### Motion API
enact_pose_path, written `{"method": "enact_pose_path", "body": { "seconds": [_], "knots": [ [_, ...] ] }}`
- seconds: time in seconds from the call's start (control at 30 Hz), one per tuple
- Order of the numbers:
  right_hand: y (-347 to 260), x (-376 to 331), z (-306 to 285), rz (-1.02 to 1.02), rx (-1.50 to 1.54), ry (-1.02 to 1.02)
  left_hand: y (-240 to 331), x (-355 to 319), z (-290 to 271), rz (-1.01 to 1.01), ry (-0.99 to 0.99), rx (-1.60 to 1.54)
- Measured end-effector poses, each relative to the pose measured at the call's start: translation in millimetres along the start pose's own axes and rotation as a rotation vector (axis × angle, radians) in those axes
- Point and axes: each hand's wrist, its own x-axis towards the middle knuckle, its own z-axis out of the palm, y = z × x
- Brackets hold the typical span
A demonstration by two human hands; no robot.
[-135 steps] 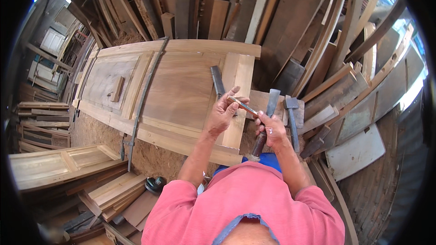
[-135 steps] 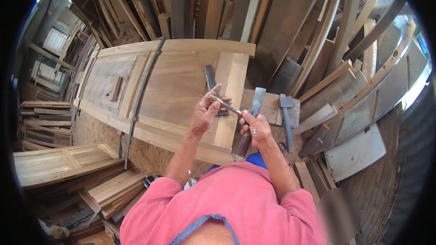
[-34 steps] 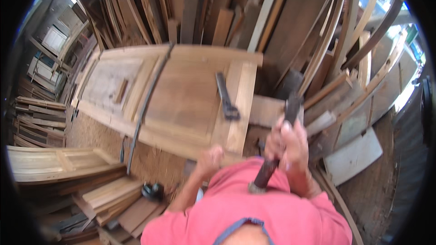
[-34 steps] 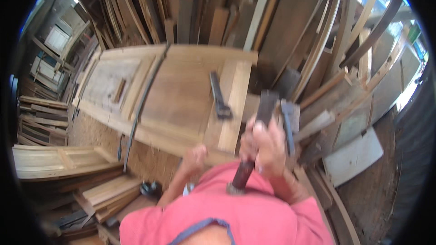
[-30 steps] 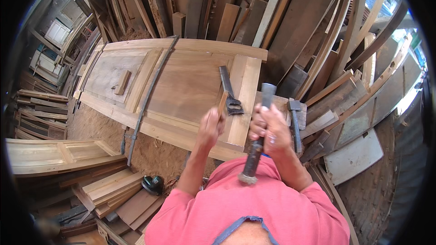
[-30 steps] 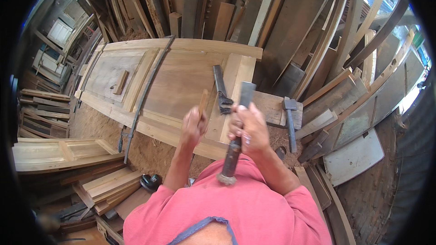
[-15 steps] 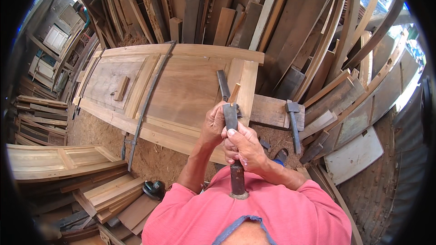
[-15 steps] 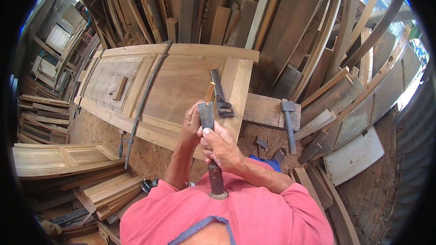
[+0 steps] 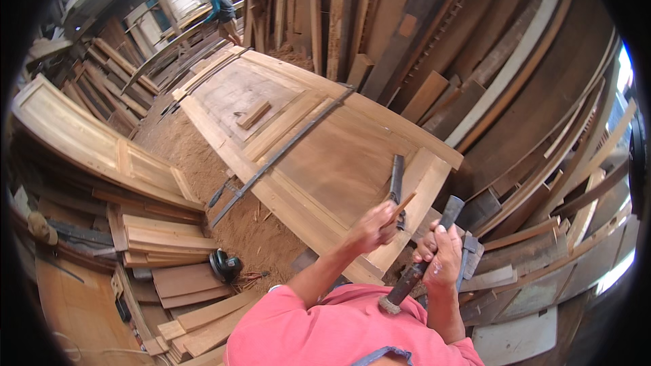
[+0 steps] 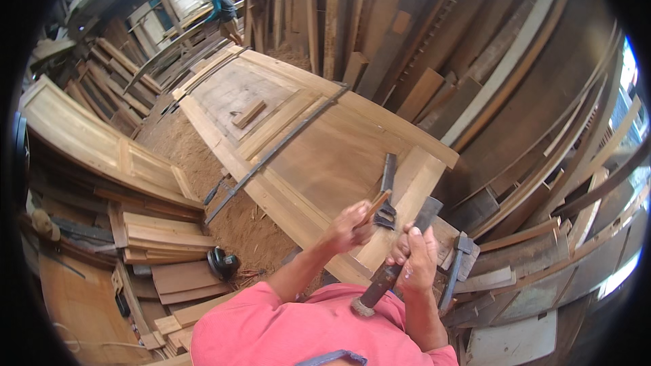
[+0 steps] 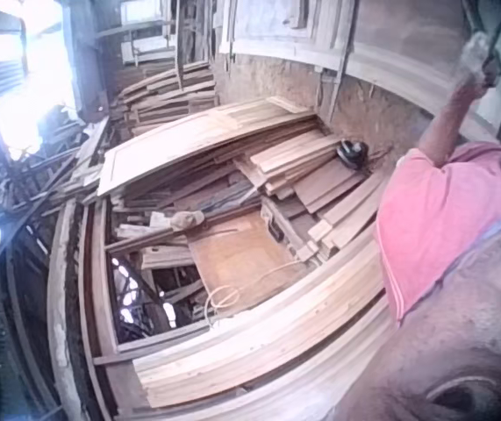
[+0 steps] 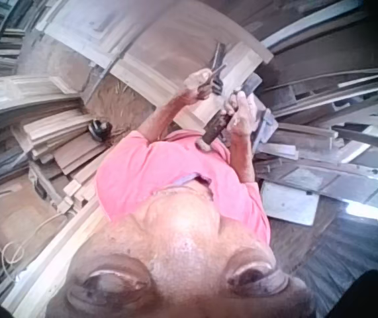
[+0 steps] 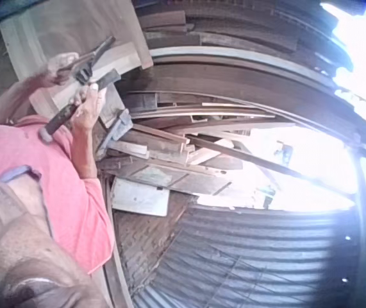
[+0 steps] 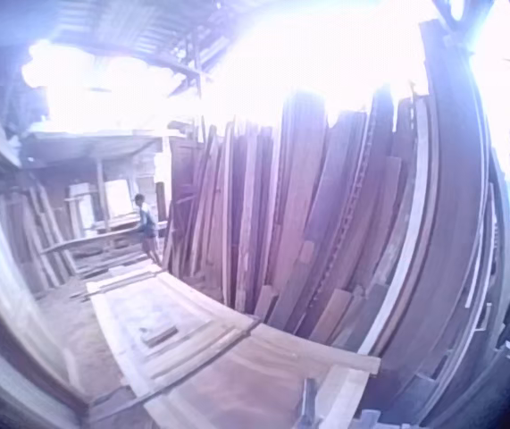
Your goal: The person shapes a wooden panel using a chisel, mallet, and saw. The person marks the wood, removes excess material with a chisel and mallet, and uses a saw to make cuts on a small wooden block and a larger door panel.
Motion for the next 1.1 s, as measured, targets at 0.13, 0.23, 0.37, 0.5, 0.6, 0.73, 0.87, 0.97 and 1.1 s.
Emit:
{"method": "enact_pose_path", "body": {
  "seconds": [0.13,0.23,0.37,0.5,0.6,0.73,0.87,0.97,1.1],
  "knots": [
    [14.3,7.1,33.3,0.167,0.049,-0.175,27.4,25.0,12.9,0.115,-0.013,0.288],
    [30.2,6.3,46.3,0.322,0.083,-0.242,25.7,34.7,6.7,0.249,0.086,0.424],
    [38.9,-0.1,53.2,0.398,0.035,-0.273,38.5,11.7,9.0,0.388,0.186,0.689],
    [31.5,-7.1,43.8,0.314,0.028,-0.296,37.2,-20.2,18.4,0.471,0.161,0.980],
    [2.2,-19.8,25.9,0.118,-0.002,-0.141,31.5,-50.7,7.1,0.274,0.172,1.149],
    [-6.8,-26.8,16.9,0.066,0.022,-0.146,16.2,-77.0,-22.8,0.024,0.404,0.656],
    [17.8,8.5,33.2,0.297,0.047,-0.176,24.7,2.3,-8.2,0.182,0.164,0.334],
    [37.3,14.7,48.4,0.414,0.144,-0.332,33.9,25.9,11.1,0.227,0.244,0.275],
    [40.3,0.7,61.1,0.457,0.094,-0.382,53.9,0.5,10.0,0.412,0.233,0.742]
  ]
}}
